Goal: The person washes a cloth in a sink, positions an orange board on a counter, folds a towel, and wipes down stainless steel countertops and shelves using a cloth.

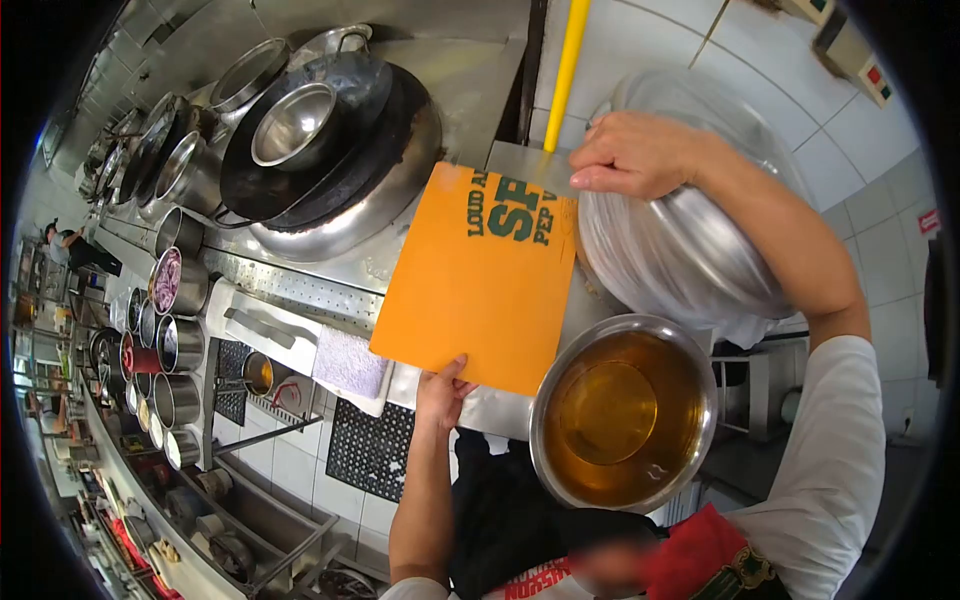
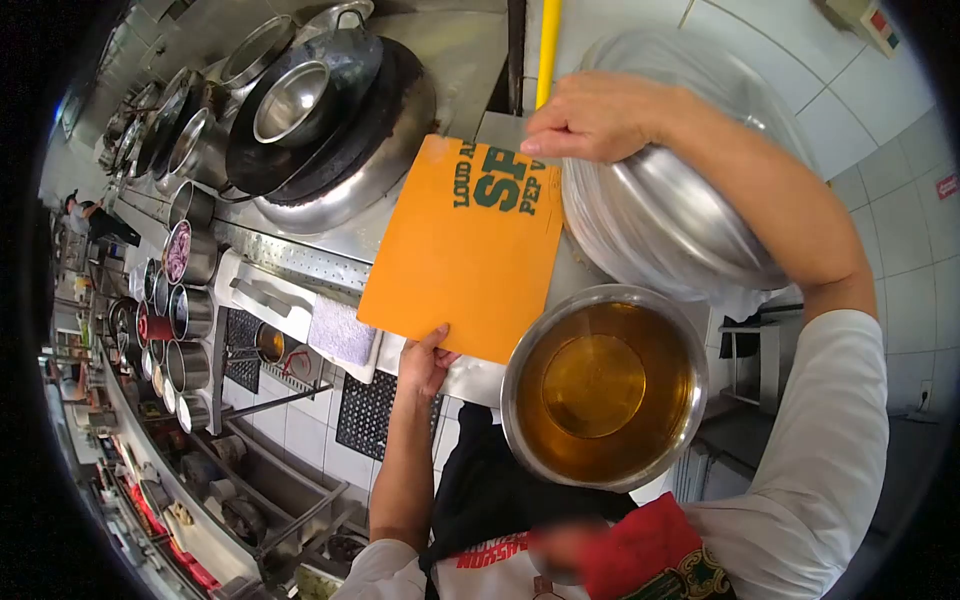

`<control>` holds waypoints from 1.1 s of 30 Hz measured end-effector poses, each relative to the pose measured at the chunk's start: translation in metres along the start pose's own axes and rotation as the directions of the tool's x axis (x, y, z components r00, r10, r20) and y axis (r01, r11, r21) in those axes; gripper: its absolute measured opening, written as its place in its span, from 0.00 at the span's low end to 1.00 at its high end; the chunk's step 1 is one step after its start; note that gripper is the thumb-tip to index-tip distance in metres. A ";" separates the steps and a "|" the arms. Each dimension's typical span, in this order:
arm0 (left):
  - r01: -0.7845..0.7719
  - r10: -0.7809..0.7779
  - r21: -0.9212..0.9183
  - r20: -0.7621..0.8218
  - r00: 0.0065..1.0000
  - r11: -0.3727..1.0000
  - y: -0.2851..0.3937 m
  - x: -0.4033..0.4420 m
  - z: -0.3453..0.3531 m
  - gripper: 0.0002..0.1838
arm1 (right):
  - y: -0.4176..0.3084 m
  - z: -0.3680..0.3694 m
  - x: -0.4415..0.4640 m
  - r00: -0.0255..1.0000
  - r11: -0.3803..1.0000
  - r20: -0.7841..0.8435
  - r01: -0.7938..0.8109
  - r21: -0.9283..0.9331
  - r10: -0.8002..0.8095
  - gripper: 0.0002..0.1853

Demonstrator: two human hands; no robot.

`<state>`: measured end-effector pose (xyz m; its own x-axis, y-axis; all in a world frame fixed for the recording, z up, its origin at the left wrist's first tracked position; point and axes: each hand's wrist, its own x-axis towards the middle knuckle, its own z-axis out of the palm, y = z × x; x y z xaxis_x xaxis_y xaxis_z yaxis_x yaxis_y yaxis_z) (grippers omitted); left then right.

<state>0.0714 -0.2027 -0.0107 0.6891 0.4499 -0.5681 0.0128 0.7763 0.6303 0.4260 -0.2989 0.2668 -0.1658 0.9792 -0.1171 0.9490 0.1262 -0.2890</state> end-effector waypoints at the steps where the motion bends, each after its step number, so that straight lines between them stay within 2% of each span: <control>1: 0.016 -0.015 0.015 -0.018 1.000 1.000 0.002 0.000 0.008 0.12 | 0.001 -0.002 -0.004 1.000 1.000 -0.014 -0.015 -0.003 0.015 0.21; 4: 0.000 0.003 0.034 -0.067 0.998 0.999 0.001 0.001 0.034 0.11 | 0.006 -0.008 -0.019 0.997 0.998 -0.031 -0.064 -0.016 0.064 0.22; 7: -0.037 0.038 -0.019 0.087 0.996 0.999 -0.010 0.020 0.020 0.12 | 0.004 -0.009 -0.017 0.996 0.997 -0.044 -0.075 -0.002 0.075 0.22; 10: 0.035 -0.035 0.009 0.050 0.998 0.999 -0.011 0.027 0.025 0.12 | 0.001 -0.002 -0.010 0.997 0.998 -0.050 -0.062 0.002 0.062 0.22; 13: 0.135 -0.133 0.098 -0.025 0.991 0.986 -0.006 0.026 0.035 0.14 | 0.007 -0.002 -0.006 0.996 0.997 -0.079 -0.042 -0.059 0.038 0.24; 15: 0.244 -0.230 0.249 -0.084 0.969 0.937 0.000 0.016 0.034 0.16 | 0.009 0.002 0.000 0.993 0.997 -0.120 -0.011 -0.079 0.001 0.28; 17: 0.342 -0.318 0.430 -0.129 0.939 0.836 0.016 0.003 0.032 0.16 | 0.004 0.003 0.004 0.995 0.996 -0.098 0.000 -0.089 -0.009 0.28; 19: 0.128 -0.107 0.712 -0.074 0.992 0.690 0.028 -0.006 0.012 0.17 | -0.002 0.001 0.001 0.997 0.991 -0.077 -0.030 -0.129 0.020 0.27; 20: 0.022 -0.013 0.823 -0.018 1.000 0.568 0.035 -0.010 0.003 0.19 | -0.004 0.000 0.000 0.993 0.988 -0.114 -0.018 -0.155 0.001 0.25; 21: -0.088 0.222 0.900 -0.009 0.975 0.426 0.045 -0.009 -0.001 0.19 | -0.005 -0.002 -0.002 0.988 0.983 -0.151 -0.013 -0.182 -0.015 0.23; 22: -0.164 0.440 0.953 0.037 0.897 0.253 0.057 -0.006 -0.001 0.20 | -0.007 -0.005 -0.005 0.982 0.977 -0.188 -0.011 -0.211 -0.029 0.21; 23: -0.200 0.626 0.978 0.118 0.771 0.062 0.070 0.000 -0.001 0.21 | -0.010 -0.007 -0.009 0.967 0.972 -0.246 0.000 -0.234 -0.060 0.19; 25: -0.273 0.774 0.953 0.272 0.572 -0.132 0.076 0.042 -0.018 0.21 | -0.022 -0.013 -0.021 0.924 0.956 -0.359 0.018 -0.293 -0.128 0.16; 26: -0.292 0.819 0.928 0.348 0.456 -0.232 0.078 0.063 -0.025 0.22 | -0.034 -0.017 -0.030 0.923 0.954 -0.372 -0.019 -0.300 -0.098 0.16; 28: -0.283 0.693 0.958 0.241 0.679 -0.056 0.083 0.089 -0.020 0.21 | -0.063 -0.024 -0.055 0.919 0.947 -0.392 -0.102 -0.306 -0.027 0.15; 30: -0.242 0.500 0.968 0.177 0.848 0.068 0.089 0.101 -0.009 0.23 | -0.073 -0.021 -0.075 0.920 0.944 -0.391 -0.125 -0.307 -0.006 0.16; 33: -0.300 0.590 0.952 0.207 0.780 0.063 0.078 0.103 -0.010 0.22 | -0.069 -0.023 -0.075 0.922 0.939 -0.387 -0.140 -0.314 0.008 0.18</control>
<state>0.1365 -0.0915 -0.0255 0.6952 0.7179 0.0379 0.4841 -0.5065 0.7136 0.3796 -0.3777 0.3176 -0.0413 0.9654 0.2573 0.9986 0.0311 0.0437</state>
